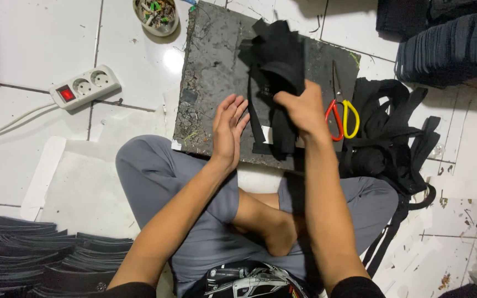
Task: The person sorts and counts black leather strips on a workspace.
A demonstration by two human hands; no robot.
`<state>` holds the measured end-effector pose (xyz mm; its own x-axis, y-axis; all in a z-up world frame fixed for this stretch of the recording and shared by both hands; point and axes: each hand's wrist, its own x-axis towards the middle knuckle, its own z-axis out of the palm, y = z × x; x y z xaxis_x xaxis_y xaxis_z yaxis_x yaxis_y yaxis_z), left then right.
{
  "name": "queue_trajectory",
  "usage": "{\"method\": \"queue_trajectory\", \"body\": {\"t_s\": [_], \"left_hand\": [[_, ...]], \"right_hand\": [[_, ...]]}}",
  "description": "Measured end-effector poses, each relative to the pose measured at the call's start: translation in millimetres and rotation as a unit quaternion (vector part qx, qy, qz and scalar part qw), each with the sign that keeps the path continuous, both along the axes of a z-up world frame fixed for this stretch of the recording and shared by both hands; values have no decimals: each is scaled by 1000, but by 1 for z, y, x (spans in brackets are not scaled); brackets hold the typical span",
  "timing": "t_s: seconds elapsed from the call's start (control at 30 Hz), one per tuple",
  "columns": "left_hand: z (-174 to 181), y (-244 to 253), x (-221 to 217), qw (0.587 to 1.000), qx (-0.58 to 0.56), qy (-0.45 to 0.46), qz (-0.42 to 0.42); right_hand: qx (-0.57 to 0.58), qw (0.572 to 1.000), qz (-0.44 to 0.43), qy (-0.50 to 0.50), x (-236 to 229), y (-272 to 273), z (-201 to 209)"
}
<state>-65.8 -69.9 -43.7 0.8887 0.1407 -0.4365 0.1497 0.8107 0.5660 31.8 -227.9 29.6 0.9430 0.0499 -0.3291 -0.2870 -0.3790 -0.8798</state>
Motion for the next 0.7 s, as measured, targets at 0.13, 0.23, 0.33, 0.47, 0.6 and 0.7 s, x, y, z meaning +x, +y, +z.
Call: {"method": "queue_trajectory", "body": {"t_s": [0.13,0.23,0.33,0.47,0.6,0.7], "left_hand": [[-3,-2,5,999,29,9,-20],[-1,-4,10,997,62,5,-43],[-5,-9,20,998,30,9,-48],[-15,-10,27,998,-41,1,-54],[15,15,33,994,-34,27,-99],[14,37,30,994,-44,54,-87]], "right_hand": [[29,1000,-12,4,4,-11,-3],[14,999,-19,32,2,-2,-8],[5,999,-12,51,-8,18,-21],[-112,991,30,-64,-35,48,-46],[-250,944,103,-187,-59,84,-23],[-162,958,177,-160,-68,91,0]]}}
